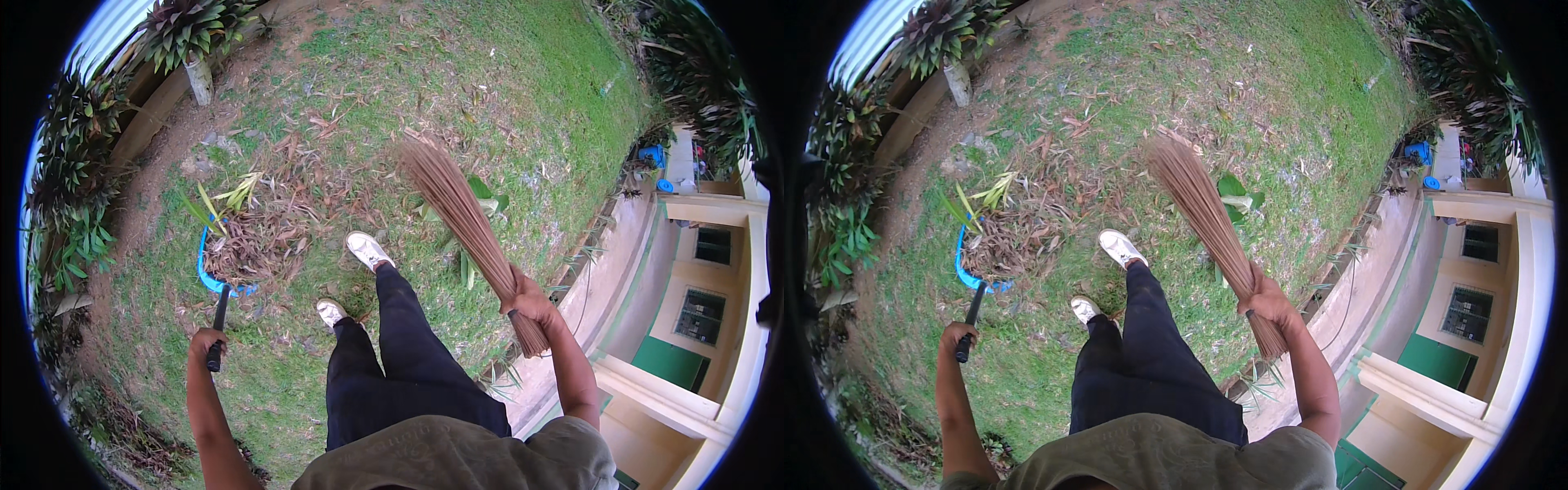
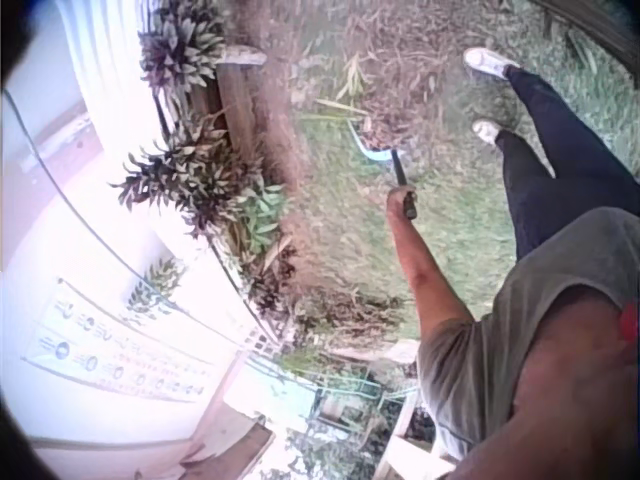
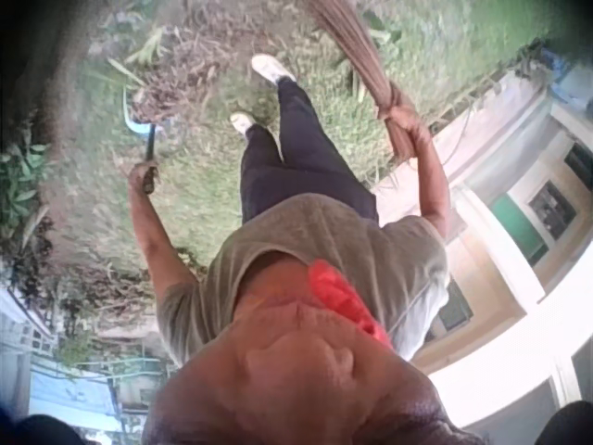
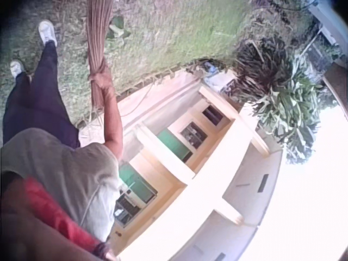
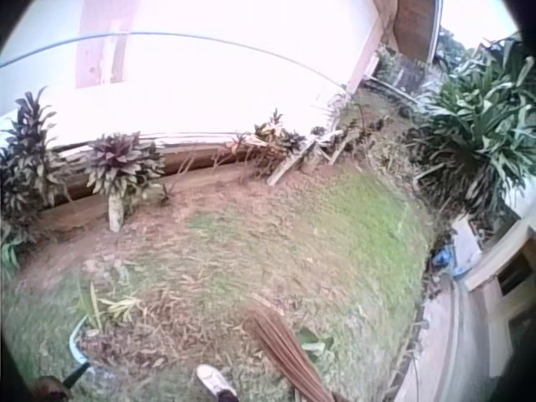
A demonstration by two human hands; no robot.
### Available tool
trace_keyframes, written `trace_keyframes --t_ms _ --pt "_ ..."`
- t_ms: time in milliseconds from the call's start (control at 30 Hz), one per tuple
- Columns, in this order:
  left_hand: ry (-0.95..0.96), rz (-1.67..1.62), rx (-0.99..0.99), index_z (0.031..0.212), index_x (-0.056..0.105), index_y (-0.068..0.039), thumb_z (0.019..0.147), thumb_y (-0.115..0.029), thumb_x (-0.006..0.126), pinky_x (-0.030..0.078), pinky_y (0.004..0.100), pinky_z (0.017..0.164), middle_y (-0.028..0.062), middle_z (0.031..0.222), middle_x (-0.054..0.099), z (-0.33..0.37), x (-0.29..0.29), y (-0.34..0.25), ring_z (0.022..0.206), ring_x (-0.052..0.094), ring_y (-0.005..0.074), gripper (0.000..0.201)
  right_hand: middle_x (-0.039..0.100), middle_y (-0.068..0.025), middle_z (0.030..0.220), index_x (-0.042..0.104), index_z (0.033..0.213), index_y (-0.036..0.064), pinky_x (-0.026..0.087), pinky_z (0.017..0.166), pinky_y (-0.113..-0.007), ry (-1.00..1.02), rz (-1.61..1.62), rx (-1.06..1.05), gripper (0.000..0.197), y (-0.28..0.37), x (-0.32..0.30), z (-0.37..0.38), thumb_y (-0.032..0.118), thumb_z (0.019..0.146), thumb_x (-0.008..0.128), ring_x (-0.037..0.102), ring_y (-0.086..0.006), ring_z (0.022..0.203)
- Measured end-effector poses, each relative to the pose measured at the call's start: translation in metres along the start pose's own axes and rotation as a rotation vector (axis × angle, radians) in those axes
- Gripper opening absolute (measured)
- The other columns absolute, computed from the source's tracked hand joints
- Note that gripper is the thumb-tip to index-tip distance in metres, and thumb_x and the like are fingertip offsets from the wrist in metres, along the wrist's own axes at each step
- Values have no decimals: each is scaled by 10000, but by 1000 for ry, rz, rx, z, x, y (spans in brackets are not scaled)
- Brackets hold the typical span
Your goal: The person sweeps dry leaves and debris on a grassy area using a traditional broom and a blue dustpan. They gather the debris into piles and scoop it into the dustpan, moving across the yard to clean different sections.
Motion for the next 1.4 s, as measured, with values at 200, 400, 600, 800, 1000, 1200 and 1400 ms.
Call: trace_keyframes --t_ms 200,400,600,800,1000,1200,1400 --pt "-64 111 -72 689 532 24 697 -15 649 447 315 396 133 577 561 9 22 -18 438 549 211 124 584 -243 1120 345 1325 4 488 884 -381 -89 -491 342 885 -86 -29 112 146 531 711 578 -366 1051" --pt "-94 99 -94 687 551 24 694 -25 662 455 331 402 136 573 567 4 41 -27 435 555 220 122 619 -264 1024 340 1275 -66 521 826 -395 325 -701 39 720 10 58 165 129 641 622 600 -397 1005" --pt "-106 110 -139 694 562 35 697 -32 677 465 342 414 143 589 579 3 54 -38 445 563 232 133 625 -258 916 176 1432 32 473 817 -442 533 -493 -298 1002 62 31 93 212 595 698 605 -404 866" --pt "-95 97 -193 720 555 35 710 -26 667 473 349 422 140 583 569 10 47 -39 454 566 240 129 627 -250 938 119 1448 89 485 814 -446 362 -554 -116 1017 43 -58 64 193 606 680 610 -398 887" --pt "-96 51 -236 724 525 26 716 -22 655 464 344 419 125 582 545 23 52 -31 456 546 225 139 611 -277 1018 113 1409 -20 492 870 -426 -12 -682 410 917 -85 -154 147 136 662 620 596 -411 995" --pt "-114 62 -260 714 496 20 738 -26 641 455 338 420 121 585 531 -5 74 -62 461 525 207 153 592 -248 1096 158 1382 -79 499 886 -392 456 -876 416 947 -140 -74 206 151 625 678 590 -373 1046" --pt "-130 86 -286 750 506 38 748 -21 631 445 339 422 119 590 533 18 64 -30 455 518 208 139 627 -247 996 200 1426 37 490 858 -394 486 -593 106 961 -51 -65 98 190 613 690 603 -380 953"
Point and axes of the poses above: each hand's wrist, its own z-axis towards the middle knuckle, its own x-axis out of the palm, y = z × x, the point moved 1 cm from there along z, towards the middle knuckle
